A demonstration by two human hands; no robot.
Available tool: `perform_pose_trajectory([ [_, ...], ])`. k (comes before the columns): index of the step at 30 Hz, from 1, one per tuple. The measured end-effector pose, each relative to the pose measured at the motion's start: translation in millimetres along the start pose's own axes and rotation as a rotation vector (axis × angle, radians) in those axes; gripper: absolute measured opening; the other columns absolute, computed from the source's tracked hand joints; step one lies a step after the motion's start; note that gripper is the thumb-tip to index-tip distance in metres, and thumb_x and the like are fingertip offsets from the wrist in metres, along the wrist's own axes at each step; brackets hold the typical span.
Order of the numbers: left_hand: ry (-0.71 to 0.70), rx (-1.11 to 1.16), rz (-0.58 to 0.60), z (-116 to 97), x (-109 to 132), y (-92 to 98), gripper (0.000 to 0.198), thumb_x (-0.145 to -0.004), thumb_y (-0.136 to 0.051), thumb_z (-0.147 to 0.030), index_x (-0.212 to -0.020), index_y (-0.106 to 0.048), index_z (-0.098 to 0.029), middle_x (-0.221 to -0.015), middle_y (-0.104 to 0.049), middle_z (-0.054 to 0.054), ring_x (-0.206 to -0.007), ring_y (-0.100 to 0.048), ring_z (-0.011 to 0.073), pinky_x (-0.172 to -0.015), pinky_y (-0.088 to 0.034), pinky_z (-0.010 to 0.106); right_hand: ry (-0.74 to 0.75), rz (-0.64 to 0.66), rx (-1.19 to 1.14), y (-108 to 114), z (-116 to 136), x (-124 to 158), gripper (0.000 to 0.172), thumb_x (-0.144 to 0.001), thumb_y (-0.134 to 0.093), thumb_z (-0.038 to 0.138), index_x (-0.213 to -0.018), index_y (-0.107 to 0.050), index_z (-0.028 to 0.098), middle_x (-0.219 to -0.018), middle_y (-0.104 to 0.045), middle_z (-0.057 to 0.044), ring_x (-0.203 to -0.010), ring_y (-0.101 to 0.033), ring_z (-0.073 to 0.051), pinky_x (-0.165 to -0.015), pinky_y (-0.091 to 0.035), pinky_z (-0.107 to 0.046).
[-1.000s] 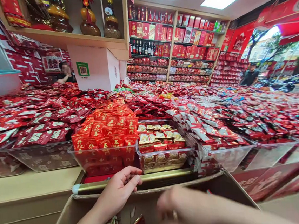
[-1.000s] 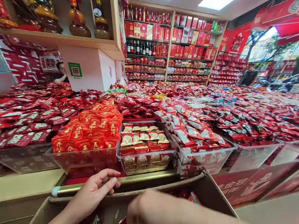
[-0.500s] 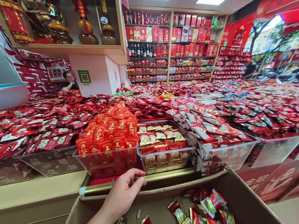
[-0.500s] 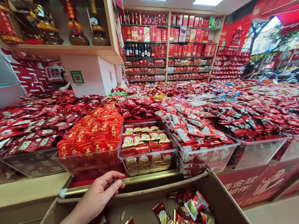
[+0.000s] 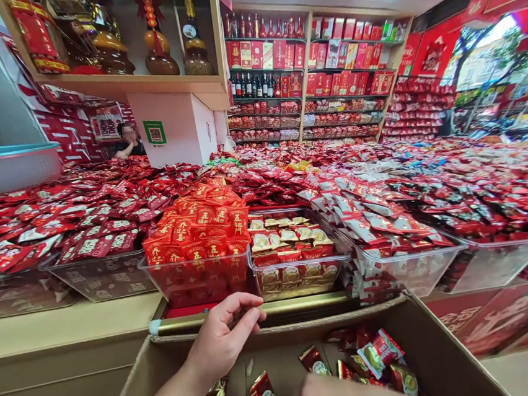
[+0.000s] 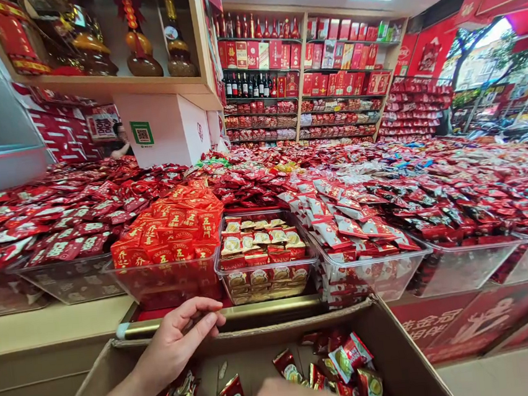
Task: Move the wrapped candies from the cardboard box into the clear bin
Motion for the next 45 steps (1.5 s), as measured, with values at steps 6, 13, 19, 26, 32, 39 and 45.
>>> perform_pose_trajectory([
  [6,0.076,0.184,0.244,-10,12,-27.3,0.027,-0.077,-0.054,-0.027,-0.103,-0.049,-0.019,-0.101,-0.058,0.007,-0.09,-0.054,0.0176,-0.075,-0.043,0.028,0.005,-0.366,-0.504,65,8,18,0.029,-0.074,-0.052,0.039,-0.064,-0.058,0.012,-0.055,-0.038,0.004,-0.053,-0.031,-0.006,-0.048,-0.028,-0.02],
  [13,0.153,0.374,0.133,-12,12,-37.1,0.034,-0.07,-0.062,-0.017,-0.1,-0.046,-0.017,-0.082,-0.06,0.002,-0.077,-0.057,0.013,-0.07,-0.044,0.025,-0.031,-0.468,-0.881,56,6,18,0.026,-0.065,-0.063,0.035,-0.074,-0.055,0.013,-0.06,-0.05,0.003,-0.054,-0.044,-0.008,-0.052,-0.037,-0.022],
  [19,0.217,0.366,0.002,-10,13,-35.7,0.034,-0.064,-0.065,-0.018,-0.095,-0.05,-0.018,-0.076,-0.061,-0.001,-0.072,-0.057,0.0121,-0.067,-0.045,0.023,-0.089,-0.544,-0.978,49,7,13,0.028,-0.06,-0.067,0.033,-0.068,-0.05,0.013,-0.055,-0.051,0.004,-0.047,-0.046,-0.006,-0.047,-0.038,-0.021],
  [26,0.186,0.247,0.048,-9,11,-34.9,0.015,-0.067,-0.063,-0.024,-0.077,-0.056,-0.015,-0.07,-0.061,-0.001,-0.064,-0.054,0.0119,-0.06,-0.044,0.022,-0.064,-0.64,-0.917,50,11,16,0.027,-0.063,-0.065,0.036,-0.066,-0.049,0.014,-0.053,-0.048,0.005,-0.048,-0.042,-0.006,-0.046,-0.033,-0.02],
  [32,0.188,0.244,-0.088,-11,8,-29.4,0.012,-0.066,-0.063,-0.025,-0.067,-0.055,-0.016,-0.056,-0.054,-0.006,-0.052,-0.046,0.0069,-0.05,-0.038,0.016,-0.032,-0.705,-0.893,52,11,18,0.033,-0.067,-0.063,0.033,-0.087,-0.041,0.019,-0.064,-0.051,0.005,-0.056,-0.045,-0.007,-0.052,-0.035,-0.02],
  [39,0.137,0.224,-0.067,-11,6,-20.7,0.016,-0.076,-0.053,-0.032,-0.081,-0.054,-0.017,-0.068,-0.058,-0.002,-0.06,-0.053,0.0102,-0.057,-0.043,0.02,-0.057,-0.801,-0.53,80,21,32,0.015,-0.074,-0.054,0.03,-0.075,-0.044,0.019,-0.065,-0.048,0.003,-0.059,-0.045,-0.009,-0.054,-0.037,-0.021],
  [45,0.002,-0.013,-0.196,-7,-3,15.9,0.017,-0.075,-0.053,-0.028,-0.088,-0.054,-0.018,-0.068,-0.059,-0.001,-0.067,-0.057,0.0138,-0.066,-0.046,0.025,-0.162,-1.207,0.191,181,38,95,0.012,-0.074,-0.053,0.03,-0.079,-0.053,0.019,-0.071,-0.057,-0.002,-0.063,-0.051,-0.013,-0.059,-0.04,-0.027],
])
Point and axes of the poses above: each hand's wrist, its own x-axis away from the middle knuckle, its own y-axis out of the back of the hand, z = x × y, the point moved 5 cm from there along -x, towards the middle knuckle
